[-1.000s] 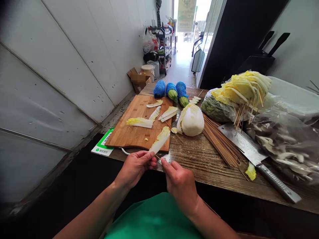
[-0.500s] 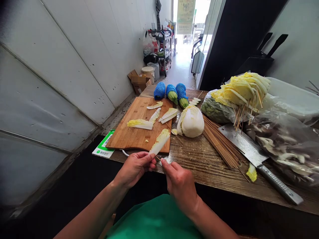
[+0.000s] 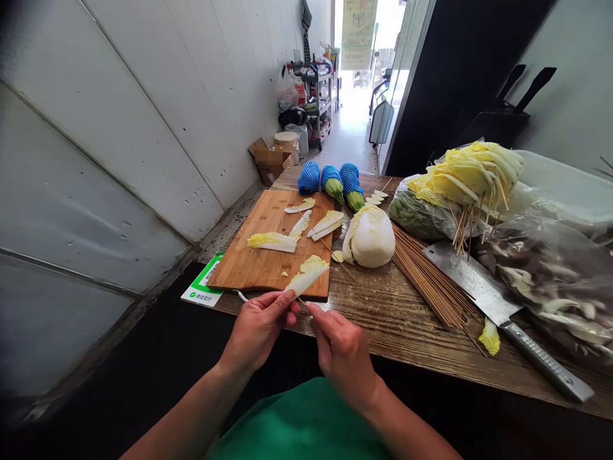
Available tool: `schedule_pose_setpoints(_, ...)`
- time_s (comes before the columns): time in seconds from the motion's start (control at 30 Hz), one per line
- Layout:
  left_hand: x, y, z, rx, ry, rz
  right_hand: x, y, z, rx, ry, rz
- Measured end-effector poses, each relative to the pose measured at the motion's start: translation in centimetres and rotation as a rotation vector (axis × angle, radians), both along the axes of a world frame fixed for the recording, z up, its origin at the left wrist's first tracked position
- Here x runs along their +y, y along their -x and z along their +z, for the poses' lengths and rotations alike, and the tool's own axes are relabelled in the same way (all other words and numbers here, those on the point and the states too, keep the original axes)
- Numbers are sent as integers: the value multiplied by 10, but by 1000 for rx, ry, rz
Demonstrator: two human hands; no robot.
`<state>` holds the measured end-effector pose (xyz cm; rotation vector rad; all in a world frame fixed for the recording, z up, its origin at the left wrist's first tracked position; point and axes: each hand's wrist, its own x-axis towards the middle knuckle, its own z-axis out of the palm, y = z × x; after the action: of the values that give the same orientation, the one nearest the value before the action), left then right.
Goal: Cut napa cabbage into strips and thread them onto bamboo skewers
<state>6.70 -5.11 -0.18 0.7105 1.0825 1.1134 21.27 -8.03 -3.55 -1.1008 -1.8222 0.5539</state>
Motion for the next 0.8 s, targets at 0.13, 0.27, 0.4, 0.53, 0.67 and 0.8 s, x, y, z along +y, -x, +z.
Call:
schedule_pose_setpoints(0.13, -2, -5, 4, 32, -59, 54, -2, -4, 6, 75, 58, 62)
schedule_pose_setpoints(0.27, -3, -8, 4, 31, -39, -47, -3, -8, 6, 130, 121, 70)
schedule_pose_setpoints(0.4, -8, -13, 0, 54, -14, -126, -2, -5, 5, 135, 189, -37)
schedule_pose_setpoints(0.53, -7, -12, -3, 60, -47, -61, -2, -5, 8, 100, 254, -64)
schedule_pose_setpoints(0.67, -2, -4, -1, 92, -131, 72, -8, -12, 8, 41, 253, 0)
schedule_pose_setpoints(0.8, -7, -11, -2, 111, -89, -47, -8, -13, 7, 55, 226, -30)
